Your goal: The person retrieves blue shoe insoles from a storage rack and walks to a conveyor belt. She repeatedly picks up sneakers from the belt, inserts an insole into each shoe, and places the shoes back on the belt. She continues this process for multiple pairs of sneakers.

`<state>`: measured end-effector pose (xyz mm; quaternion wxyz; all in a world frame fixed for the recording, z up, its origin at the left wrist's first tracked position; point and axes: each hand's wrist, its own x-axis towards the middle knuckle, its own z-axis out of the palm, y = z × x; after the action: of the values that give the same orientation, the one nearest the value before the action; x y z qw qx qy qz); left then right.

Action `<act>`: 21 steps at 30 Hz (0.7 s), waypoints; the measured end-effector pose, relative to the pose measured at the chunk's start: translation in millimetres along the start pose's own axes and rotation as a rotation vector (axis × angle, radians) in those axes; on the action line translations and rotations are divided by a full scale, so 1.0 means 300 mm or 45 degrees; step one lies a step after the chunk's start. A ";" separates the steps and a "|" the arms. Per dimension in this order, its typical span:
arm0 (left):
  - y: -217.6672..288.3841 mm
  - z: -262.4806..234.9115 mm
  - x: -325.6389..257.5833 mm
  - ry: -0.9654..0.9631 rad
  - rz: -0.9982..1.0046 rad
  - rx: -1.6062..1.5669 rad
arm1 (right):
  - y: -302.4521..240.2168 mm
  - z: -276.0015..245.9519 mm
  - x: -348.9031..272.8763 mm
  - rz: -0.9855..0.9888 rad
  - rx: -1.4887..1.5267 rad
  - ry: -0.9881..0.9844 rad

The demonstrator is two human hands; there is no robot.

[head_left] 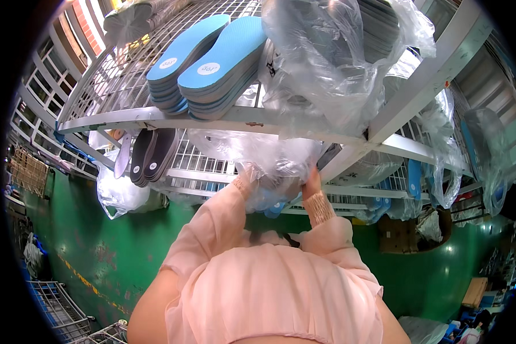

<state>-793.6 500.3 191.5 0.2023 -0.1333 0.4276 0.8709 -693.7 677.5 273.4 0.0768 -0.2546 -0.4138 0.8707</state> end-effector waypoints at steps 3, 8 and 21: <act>0.117 -0.051 0.026 0.067 0.237 0.053 | 0.033 -0.020 -0.138 -0.314 -0.271 -0.002; 0.499 0.035 -0.306 0.358 1.535 0.678 | -0.162 0.098 -0.457 -1.175 -1.098 -0.084; 0.604 0.153 -0.339 -1.328 1.132 1.743 | -0.077 0.371 -0.348 -0.719 -2.175 -0.441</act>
<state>-791.1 412.5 385.3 0.0524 0.5904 0.7101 0.3800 -662.1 580.6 389.3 0.0094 0.0199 -0.9696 0.2436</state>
